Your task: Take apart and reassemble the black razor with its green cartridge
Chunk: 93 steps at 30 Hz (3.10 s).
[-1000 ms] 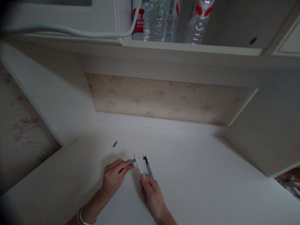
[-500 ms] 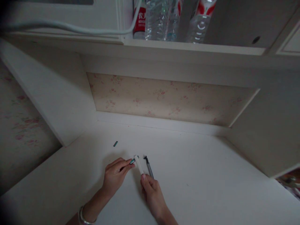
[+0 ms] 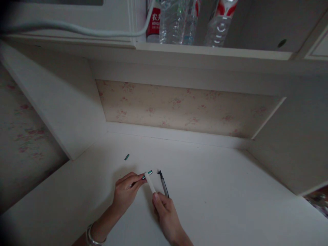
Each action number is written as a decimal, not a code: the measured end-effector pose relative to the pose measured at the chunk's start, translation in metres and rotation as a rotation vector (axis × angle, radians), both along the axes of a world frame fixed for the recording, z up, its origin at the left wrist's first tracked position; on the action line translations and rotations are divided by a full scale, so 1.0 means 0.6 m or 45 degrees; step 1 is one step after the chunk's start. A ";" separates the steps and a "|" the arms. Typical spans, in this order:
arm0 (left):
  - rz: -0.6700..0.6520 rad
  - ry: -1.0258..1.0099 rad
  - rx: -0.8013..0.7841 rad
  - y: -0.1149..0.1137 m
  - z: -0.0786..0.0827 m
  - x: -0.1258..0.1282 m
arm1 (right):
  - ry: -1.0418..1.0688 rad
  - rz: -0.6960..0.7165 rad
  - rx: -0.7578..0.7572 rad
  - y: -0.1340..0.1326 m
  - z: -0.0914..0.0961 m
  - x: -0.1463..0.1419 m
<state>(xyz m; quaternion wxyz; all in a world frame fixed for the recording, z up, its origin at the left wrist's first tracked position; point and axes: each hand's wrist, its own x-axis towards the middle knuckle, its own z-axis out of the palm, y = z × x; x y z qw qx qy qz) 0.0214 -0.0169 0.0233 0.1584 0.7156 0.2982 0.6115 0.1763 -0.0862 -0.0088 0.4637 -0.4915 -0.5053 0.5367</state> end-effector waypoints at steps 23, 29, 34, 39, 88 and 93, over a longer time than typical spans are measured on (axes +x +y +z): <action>-0.034 0.010 0.075 -0.001 0.006 -0.002 | 0.039 0.066 -0.064 0.001 -0.009 0.006; -0.023 0.030 0.079 -0.001 0.005 -0.003 | 0.037 0.020 -0.033 0.005 -0.001 0.008; -0.021 0.030 0.063 -0.001 0.001 -0.004 | 0.021 0.007 -0.042 0.003 0.003 0.007; -0.021 0.041 0.063 0.001 0.001 -0.005 | 0.006 0.067 -0.034 0.002 -0.003 0.007; -0.029 0.037 0.064 -0.001 0.004 -0.004 | -0.027 -0.084 -0.017 0.001 0.008 0.002; 0.030 0.062 0.084 -0.002 0.009 -0.003 | -0.020 0.050 -0.055 -0.003 0.013 -0.002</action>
